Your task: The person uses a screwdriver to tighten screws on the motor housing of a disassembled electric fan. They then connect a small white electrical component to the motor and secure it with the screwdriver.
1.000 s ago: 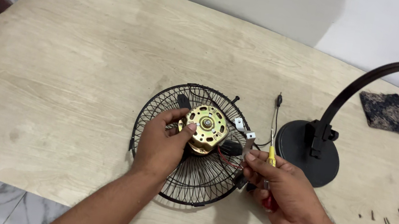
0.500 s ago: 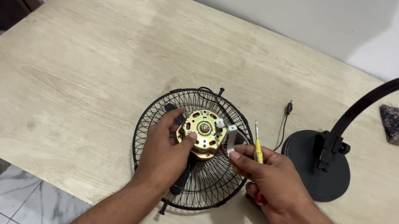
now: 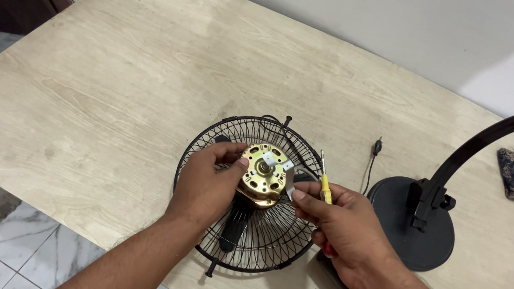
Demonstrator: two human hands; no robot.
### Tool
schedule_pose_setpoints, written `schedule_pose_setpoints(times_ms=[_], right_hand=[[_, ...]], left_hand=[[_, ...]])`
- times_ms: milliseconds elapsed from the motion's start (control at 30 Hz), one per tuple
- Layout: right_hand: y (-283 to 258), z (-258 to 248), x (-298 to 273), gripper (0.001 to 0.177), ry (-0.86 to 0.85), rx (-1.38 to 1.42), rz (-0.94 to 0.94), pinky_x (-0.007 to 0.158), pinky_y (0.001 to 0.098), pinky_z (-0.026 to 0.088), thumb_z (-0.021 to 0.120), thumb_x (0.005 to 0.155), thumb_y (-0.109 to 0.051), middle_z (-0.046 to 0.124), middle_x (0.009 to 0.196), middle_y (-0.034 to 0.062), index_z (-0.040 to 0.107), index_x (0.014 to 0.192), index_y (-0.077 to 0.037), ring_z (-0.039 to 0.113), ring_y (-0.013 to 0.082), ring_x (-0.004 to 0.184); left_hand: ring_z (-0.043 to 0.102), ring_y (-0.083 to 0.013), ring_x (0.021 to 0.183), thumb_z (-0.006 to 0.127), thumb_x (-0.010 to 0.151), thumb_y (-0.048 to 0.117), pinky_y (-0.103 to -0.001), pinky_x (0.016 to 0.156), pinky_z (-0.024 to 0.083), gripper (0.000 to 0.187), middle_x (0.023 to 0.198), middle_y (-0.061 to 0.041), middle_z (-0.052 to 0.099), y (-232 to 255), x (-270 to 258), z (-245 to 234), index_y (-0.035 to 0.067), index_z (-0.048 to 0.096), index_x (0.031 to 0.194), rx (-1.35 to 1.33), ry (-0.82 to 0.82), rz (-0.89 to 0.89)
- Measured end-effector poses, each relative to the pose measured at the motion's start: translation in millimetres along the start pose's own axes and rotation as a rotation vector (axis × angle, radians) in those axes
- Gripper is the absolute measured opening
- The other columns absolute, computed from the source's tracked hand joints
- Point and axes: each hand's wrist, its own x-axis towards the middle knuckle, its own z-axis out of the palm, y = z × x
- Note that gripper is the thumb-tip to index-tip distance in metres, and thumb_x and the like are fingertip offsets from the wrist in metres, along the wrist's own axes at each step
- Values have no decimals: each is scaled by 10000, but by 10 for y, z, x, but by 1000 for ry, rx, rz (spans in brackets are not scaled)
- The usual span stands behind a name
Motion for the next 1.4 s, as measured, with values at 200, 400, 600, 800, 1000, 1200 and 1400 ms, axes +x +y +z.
schedule_pose_setpoints(times_ms=[200, 400, 600, 800, 1000, 1200, 1400], right_hand=[[13, -16, 12, 144, 13, -18, 4, 368, 217, 284, 720, 901, -137, 686, 737, 33, 774, 1015, -67, 380, 61, 414], [73, -67, 96, 135, 69, 47, -29, 369, 222, 271, 724, 929, -164, 662, 737, 42, 755, 1014, -63, 377, 74, 422], [137, -171, 204, 152, 70, 219, -46, 410, 206, 314, 685, 927, -90, 668, 785, 68, 722, 1055, -17, 472, 64, 550], [127, -178, 193, 149, 98, 229, -21, 424, 198, 320, 677, 932, -89, 661, 787, 56, 709, 1057, -15, 506, 57, 587], [18, -124, 194, 176, 67, 167, -62, 431, 204, 357, 665, 940, -81, 633, 765, 48, 716, 1094, -14, 471, 56, 550], [-70, -30, 232, 172, 37, 88, -107, 387, 225, 294, 699, 908, -84, 660, 761, 54, 745, 1061, -20, 346, 65, 438], [-84, 26, 277, 140, 58, 32, -115, 385, 230, 287, 725, 898, -89, 675, 764, 72, 757, 1016, -21, 339, 67, 434]], left_hand=[[720, -139, 1001, 644, 927, 222, -301, 895, 557, 311, 1107, -24, 751, 42, 12, -8, 127, 732, 1210, -11, 11, -59], [731, -141, 981, 700, 891, 240, -304, 886, 568, 311, 1088, -31, 761, 60, 63, 7, 106, 742, 1169, 16, 50, -84], [744, -146, 1003, 704, 871, 206, -303, 899, 580, 306, 1106, -57, 778, 29, 94, -16, 88, 763, 1148, -10, 57, -34], [727, -137, 1039, 677, 888, 191, -291, 929, 565, 311, 1128, -56, 764, -13, 129, -49, 98, 749, 1176, -34, 10, -82], [719, -157, 1035, 661, 898, 172, -314, 925, 563, 324, 1122, -79, 774, -72, 154, -76, 88, 762, 1195, -150, -49, -42], [707, -122, 1038, 672, 906, 200, -304, 938, 540, 292, 1101, -51, 778, -85, 112, -91, 118, 762, 1170, -54, -14, 15], [732, -148, 978, 663, 923, 177, -310, 906, 562, 265, 1026, -75, 804, -83, 115, -121, 104, 796, 1141, -90, -1, 36]])
